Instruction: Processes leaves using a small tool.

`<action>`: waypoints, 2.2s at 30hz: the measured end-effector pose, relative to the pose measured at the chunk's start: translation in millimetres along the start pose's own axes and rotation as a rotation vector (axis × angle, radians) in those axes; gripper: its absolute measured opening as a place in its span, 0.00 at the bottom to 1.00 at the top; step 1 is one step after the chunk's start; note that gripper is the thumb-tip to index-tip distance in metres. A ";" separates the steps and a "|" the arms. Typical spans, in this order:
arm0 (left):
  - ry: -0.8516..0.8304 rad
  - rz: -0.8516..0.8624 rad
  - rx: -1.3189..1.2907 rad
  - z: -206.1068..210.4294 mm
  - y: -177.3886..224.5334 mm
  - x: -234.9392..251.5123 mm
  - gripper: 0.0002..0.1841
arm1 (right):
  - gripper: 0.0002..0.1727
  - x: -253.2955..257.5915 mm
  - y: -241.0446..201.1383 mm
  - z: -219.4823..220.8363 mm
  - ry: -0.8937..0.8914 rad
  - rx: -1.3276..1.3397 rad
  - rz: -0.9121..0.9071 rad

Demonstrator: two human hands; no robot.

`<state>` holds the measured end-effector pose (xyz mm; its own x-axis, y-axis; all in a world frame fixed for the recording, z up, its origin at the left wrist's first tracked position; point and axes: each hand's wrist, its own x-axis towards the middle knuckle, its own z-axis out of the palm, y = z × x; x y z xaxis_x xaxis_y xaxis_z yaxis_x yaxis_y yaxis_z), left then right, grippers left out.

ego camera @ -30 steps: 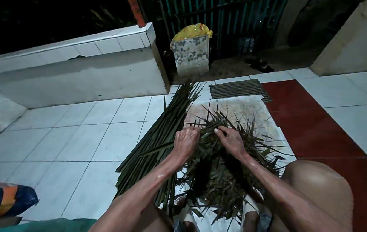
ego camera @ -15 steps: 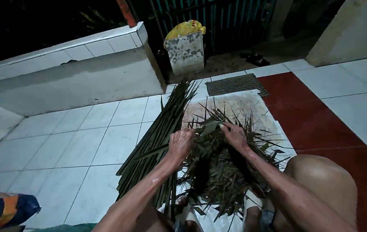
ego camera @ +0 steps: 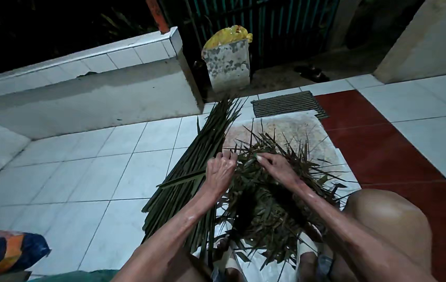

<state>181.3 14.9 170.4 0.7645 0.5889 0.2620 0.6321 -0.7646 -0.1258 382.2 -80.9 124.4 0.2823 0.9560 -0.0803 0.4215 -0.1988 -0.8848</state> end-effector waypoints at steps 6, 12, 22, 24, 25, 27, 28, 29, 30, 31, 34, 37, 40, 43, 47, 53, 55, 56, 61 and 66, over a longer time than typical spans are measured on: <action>0.142 0.086 0.090 9.4 0.3 -3.6 0.10 | 0.23 4.2 -0.7 -1.7 0.050 -0.066 0.060; 0.180 0.135 0.129 8.7 3.4 -2.3 0.11 | 0.22 3.4 -4.3 -8.0 0.084 -0.171 0.128; 0.093 0.087 0.081 1.4 -6.8 -2.8 0.12 | 0.23 15.2 49.8 -32.7 0.239 -0.190 0.339; 0.034 0.013 0.014 -3.1 -13.8 0.5 0.12 | 0.23 13.4 53.5 -34.5 0.346 -0.150 0.255; -0.006 -0.039 -0.040 -4.6 -17.0 2.1 0.13 | 0.23 11.1 50.1 -33.4 0.378 -0.126 0.204; -0.153 -0.161 -0.182 -10.2 -21.5 6.1 0.15 | 0.23 4.6 39.0 -25.5 0.389 -0.085 0.092; -0.219 -0.205 -0.239 -12.3 -22.9 9.0 0.16 | 0.23 1.1 33.9 -19.6 0.365 -0.071 0.040; -0.248 -0.223 -0.278 -12.5 -23.9 11.1 0.16 | 0.23 -1.8 28.6 -12.7 0.336 -0.054 0.000; -0.260 -0.232 -0.311 -12.3 -24.3 12.6 0.16 | 0.23 -3.5 24.3 -5.8 0.300 -0.040 -0.034; -0.276 -0.245 -0.348 -13.1 -24.3 13.6 0.16 | 0.23 -3.8 21.3 0.5 0.263 -0.027 -0.061; -0.300 -0.272 -0.414 -13.9 -23.9 14.1 0.16 | 0.24 0.3 18.7 11.7 0.192 -0.026 -0.090; -0.297 -0.272 -0.432 -12.2 -26.9 11.3 0.16 | 0.23 2.9 19.9 11.4 0.214 -0.054 -0.057; -0.285 -0.267 -0.445 -8.9 -31.4 8.4 0.16 | 0.22 6.5 22.5 5.0 0.256 -0.075 -0.002; -0.278 -0.262 -0.462 -8.9 -33.2 7.3 0.15 | 0.23 11.3 28.2 -1.4 0.285 -0.066 0.037; -0.294 -0.259 -0.468 -10.3 -35.6 8.4 0.15 | 0.24 18.6 39.1 -18.3 0.371 -0.073 0.173; -0.316 -0.323 -0.537 -5.3 -46.9 9.8 0.16 | 0.24 13.3 29.0 -23.8 0.525 0.083 0.049; -0.315 -0.292 -0.587 -2.0 -44.2 13.8 0.16 | 0.25 6.0 14.7 -18.0 0.360 0.178 -0.003; -0.319 -0.273 -0.618 -1.8 -39.3 16.8 0.16 | 0.26 3.3 9.0 -13.8 0.274 0.234 -0.010; -0.332 -0.194 -0.710 -4.2 -17.5 25.1 0.16 | 0.22 11.0 -0.9 3.9 0.186 0.475 -0.047; -0.388 -0.137 -0.909 -4.9 -26.3 21.5 0.18 | 0.19 18.1 -6.9 -12.3 0.303 0.520 -0.032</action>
<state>180.5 46.4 184.0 0.7829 0.6080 -0.1318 0.5055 -0.4981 0.7045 395.1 -64.8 134.6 0.5419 0.8403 0.0165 -0.0218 0.0337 -0.9992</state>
